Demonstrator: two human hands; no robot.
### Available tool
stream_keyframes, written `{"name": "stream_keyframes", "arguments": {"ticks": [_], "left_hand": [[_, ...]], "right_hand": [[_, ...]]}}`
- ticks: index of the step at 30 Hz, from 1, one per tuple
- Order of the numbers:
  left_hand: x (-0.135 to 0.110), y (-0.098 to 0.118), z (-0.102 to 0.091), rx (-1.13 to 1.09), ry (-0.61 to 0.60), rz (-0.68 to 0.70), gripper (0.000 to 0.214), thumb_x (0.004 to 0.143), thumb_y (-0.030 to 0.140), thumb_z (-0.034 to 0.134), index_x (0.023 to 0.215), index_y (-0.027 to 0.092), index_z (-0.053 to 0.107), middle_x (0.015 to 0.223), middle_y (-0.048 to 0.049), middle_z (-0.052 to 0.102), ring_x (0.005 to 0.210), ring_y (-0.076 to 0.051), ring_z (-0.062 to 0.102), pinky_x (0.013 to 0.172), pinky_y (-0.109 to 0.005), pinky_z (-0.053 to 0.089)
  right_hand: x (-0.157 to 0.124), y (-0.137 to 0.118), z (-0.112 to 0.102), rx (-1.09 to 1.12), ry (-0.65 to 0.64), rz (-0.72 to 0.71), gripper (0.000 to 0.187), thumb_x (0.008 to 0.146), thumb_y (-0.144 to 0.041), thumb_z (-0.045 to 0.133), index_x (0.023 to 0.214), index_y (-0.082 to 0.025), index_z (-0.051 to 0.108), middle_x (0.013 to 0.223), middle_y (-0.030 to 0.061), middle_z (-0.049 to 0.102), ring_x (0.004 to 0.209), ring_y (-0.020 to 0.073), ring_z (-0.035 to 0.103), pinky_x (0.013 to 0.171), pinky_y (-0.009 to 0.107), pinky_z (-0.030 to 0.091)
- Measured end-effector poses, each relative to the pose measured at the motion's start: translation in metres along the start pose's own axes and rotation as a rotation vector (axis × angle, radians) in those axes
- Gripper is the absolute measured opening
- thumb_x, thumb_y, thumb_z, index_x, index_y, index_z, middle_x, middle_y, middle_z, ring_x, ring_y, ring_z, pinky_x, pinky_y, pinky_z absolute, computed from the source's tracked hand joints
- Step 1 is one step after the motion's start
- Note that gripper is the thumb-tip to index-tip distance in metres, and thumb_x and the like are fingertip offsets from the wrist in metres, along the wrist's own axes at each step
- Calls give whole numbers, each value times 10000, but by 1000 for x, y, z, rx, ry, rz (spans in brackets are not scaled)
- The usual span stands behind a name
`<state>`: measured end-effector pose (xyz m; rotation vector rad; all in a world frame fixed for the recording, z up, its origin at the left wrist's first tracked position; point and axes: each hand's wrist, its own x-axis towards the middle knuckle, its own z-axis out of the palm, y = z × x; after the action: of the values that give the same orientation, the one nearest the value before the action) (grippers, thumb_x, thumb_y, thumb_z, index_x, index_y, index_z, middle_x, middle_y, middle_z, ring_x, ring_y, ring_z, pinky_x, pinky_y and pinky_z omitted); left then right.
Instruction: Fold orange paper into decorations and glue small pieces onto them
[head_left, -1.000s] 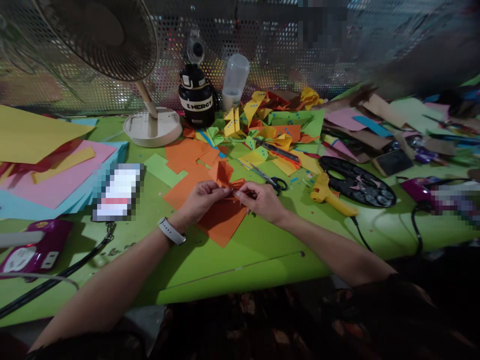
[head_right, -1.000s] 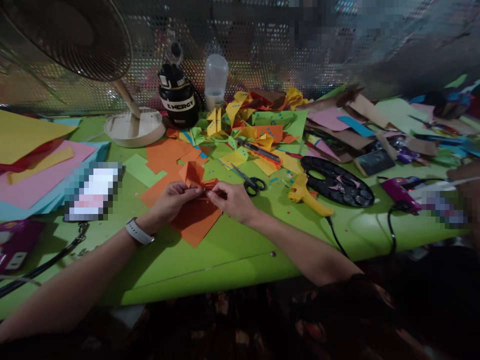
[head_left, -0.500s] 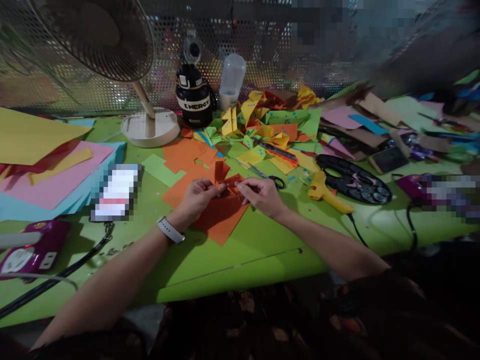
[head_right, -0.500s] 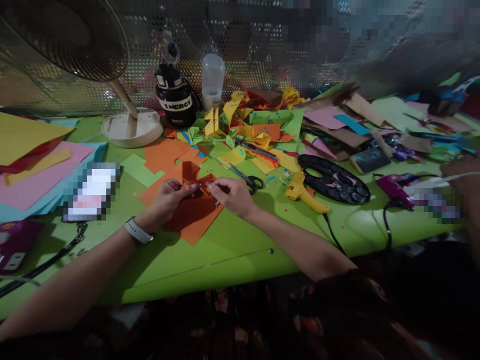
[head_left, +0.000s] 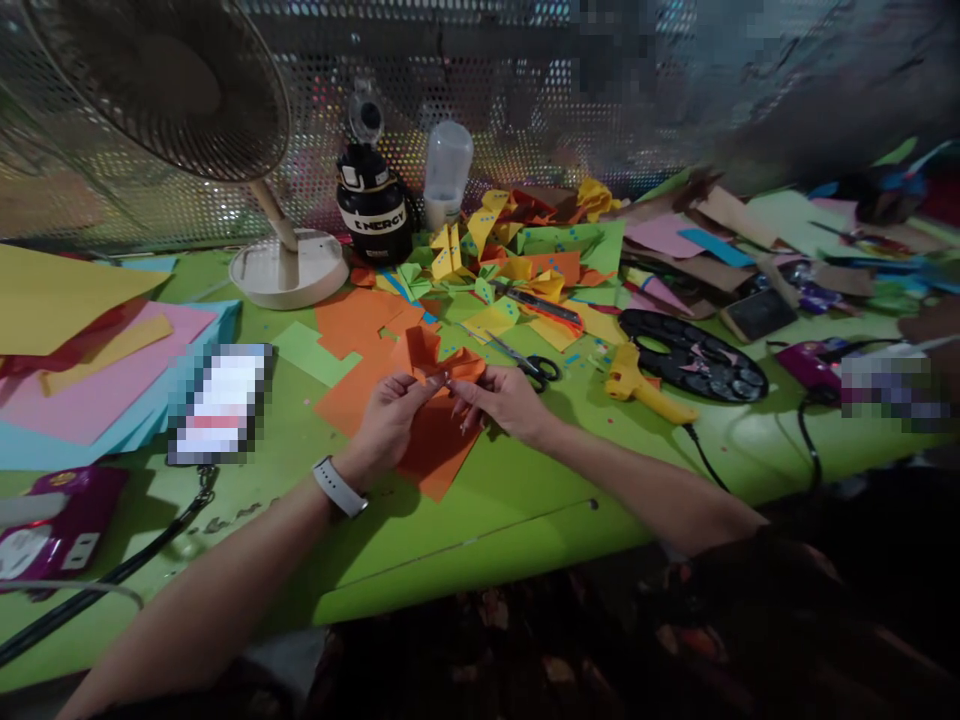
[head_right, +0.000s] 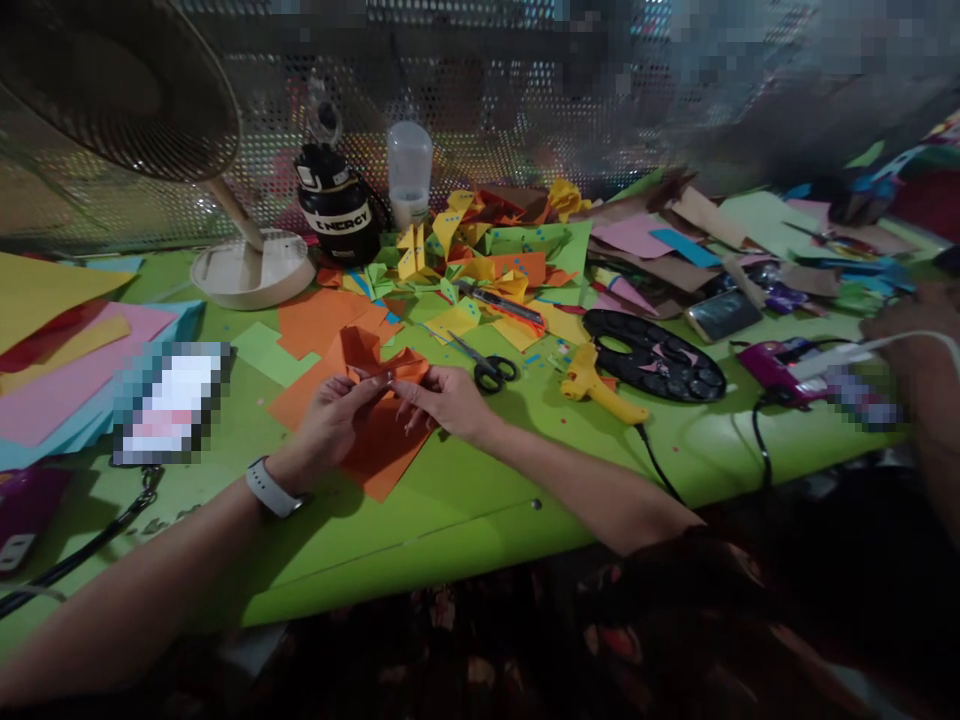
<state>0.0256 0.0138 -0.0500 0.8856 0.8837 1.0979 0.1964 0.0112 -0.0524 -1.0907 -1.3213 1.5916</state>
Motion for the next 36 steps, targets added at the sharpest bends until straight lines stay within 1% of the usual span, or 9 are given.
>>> {"name": "stream_keyframes", "arguments": {"ticks": [4, 9, 14, 19, 22, 25, 28, 30, 36], "left_hand": [[1, 2, 1, -67, 16, 25, 140, 670, 274, 850, 690, 193, 738, 730, -13, 742, 732, -137, 673, 749, -256, 534], [1, 1, 2, -99, 37, 14, 127, 690, 230, 833, 649, 212, 714, 722, 11, 744, 720, -123, 672, 732, -234, 534], [0, 0, 2, -65, 34, 0, 122, 687, 254, 833, 687, 188, 730, 731, -9, 745, 713, -139, 674, 708, -246, 527], [1, 0, 0, -84, 79, 5, 155, 658, 250, 856, 646, 196, 712, 712, 3, 742, 706, -126, 676, 719, -234, 525], [1, 0, 0, -35, 111, 5, 170, 651, 266, 867, 639, 190, 716, 687, 6, 734, 663, -108, 655, 651, -206, 510], [0, 0, 0, 16, 93, -6, 165, 674, 287, 856, 651, 189, 726, 652, -2, 717, 632, -111, 640, 600, -212, 500], [0, -2, 0, -53, 90, -5, 139, 675, 264, 850, 686, 192, 732, 720, -12, 743, 710, -125, 675, 690, -225, 531], [0, -3, 0, -103, 111, 0, 135, 666, 239, 848, 690, 186, 726, 754, -12, 753, 740, -119, 686, 749, -226, 535], [3, -5, -1, -115, 62, 3, 135, 668, 250, 852, 712, 184, 742, 756, -18, 760, 749, -137, 702, 796, -262, 552]], "right_hand": [[1, 1, -2, 56, -24, 14, 410, 740, -526, 784, 737, -154, 612, 689, 47, 736, 487, 99, 667, 382, 154, 405], [1, -2, 0, 147, -28, 55, 438, 674, -543, 823, 701, -153, 626, 630, 42, 730, 506, 114, 681, 407, 156, 438], [-1, -2, 2, 241, -14, 103, 438, 686, -562, 806, 763, -152, 670, 708, 59, 763, 571, 140, 714, 465, 184, 503], [1, 4, -7, 250, -23, 74, 524, 823, -644, 602, 728, -137, 690, 675, 87, 750, 547, 162, 704, 506, 247, 544], [0, 4, -11, 162, 8, -43, 604, 883, -672, 488, 694, -134, 686, 630, 82, 724, 510, 145, 682, 460, 225, 496], [-4, 1, -10, 42, 9, -86, 487, 824, -617, 644, 704, -146, 667, 597, 41, 701, 485, 117, 657, 426, 195, 454], [-6, -3, -7, 25, -62, -29, 427, 769, -568, 735, 766, -145, 679, 646, 40, 722, 516, 117, 673, 432, 189, 455], [-6, -3, -5, 43, -95, -12, 449, 811, -589, 681, 800, -141, 687, 694, 60, 739, 547, 121, 689, 426, 186, 439], [-1, 0, -4, 24, -22, -61, 450, 838, -593, 639, 726, -159, 602, 598, 28, 687, 489, 109, 657, 398, 180, 393]]}}
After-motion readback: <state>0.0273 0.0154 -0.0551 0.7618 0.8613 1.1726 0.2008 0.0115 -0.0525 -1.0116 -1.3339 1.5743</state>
